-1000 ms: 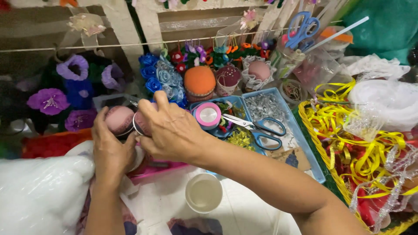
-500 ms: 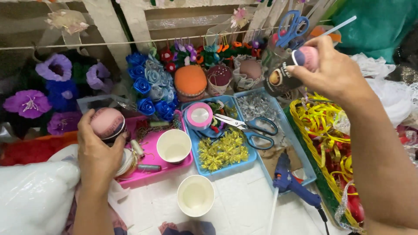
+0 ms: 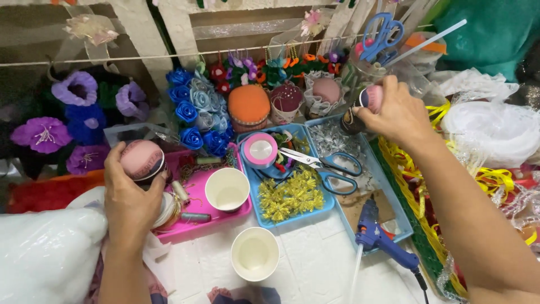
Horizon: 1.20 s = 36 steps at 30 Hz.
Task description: Gluing pink fabric or foam onto small balls and placing them into decorative paper cups as part of a handicraft project.
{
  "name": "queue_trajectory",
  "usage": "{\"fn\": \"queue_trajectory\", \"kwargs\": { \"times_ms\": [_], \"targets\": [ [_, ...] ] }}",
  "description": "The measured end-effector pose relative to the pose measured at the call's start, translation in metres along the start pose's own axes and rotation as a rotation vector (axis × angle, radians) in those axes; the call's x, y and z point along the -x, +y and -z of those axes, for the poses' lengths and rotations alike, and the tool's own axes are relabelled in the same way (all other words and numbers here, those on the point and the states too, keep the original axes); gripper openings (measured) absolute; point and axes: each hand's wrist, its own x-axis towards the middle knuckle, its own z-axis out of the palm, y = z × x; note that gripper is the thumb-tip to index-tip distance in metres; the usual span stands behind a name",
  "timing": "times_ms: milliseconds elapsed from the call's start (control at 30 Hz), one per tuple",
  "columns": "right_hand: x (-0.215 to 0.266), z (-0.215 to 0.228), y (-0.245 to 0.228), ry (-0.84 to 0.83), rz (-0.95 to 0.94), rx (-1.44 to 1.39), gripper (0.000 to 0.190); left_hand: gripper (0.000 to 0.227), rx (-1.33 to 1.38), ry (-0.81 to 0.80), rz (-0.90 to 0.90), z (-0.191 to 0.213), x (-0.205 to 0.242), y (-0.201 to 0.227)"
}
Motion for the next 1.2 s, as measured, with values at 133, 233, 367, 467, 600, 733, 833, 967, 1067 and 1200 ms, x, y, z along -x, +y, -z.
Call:
{"fn": "queue_trajectory", "kwargs": {
  "times_ms": [133,233,367,467,600,733,833,967,1067,1200],
  "targets": [
    [-0.010,-0.029,0.016,0.082,0.041,-0.032,0.074,0.090,-0.034,0.040,0.036,-0.008,0.001,-0.012],
    [0.000,-0.016,0.007,0.086,0.033,-0.036,0.075,0.090,-0.027,0.051,0.010,-0.010,0.001,-0.014],
    [0.021,0.008,-0.018,0.071,0.092,-0.160,0.073,0.093,-0.026,0.076,-0.023,-0.013,0.000,-0.021],
    [0.030,0.015,-0.040,0.032,0.125,-0.193,0.073,0.094,-0.029,0.084,-0.038,-0.015,0.000,-0.024],
    [0.023,0.001,-0.059,0.009,0.198,-0.119,0.074,0.093,-0.037,0.094,-0.059,-0.015,0.001,-0.028],
    [0.019,-0.003,-0.080,0.016,0.234,-0.085,0.073,0.094,-0.024,0.093,-0.049,-0.013,0.002,-0.025],
    [0.019,0.006,-0.095,-0.008,0.263,-0.116,0.072,0.093,-0.009,0.099,-0.039,-0.013,0.001,-0.023],
    [0.010,0.017,-0.112,0.065,0.336,-0.178,0.069,0.093,-0.013,0.091,-0.024,-0.015,0.000,-0.027],
    [0.007,0.031,-0.137,0.063,0.398,-0.245,0.065,0.088,0.000,0.051,-0.018,-0.010,-0.001,-0.025],
    [0.009,0.041,-0.176,-0.106,0.348,-0.318,0.064,0.082,0.006,0.019,-0.034,-0.007,-0.002,-0.024]
  ]
}}
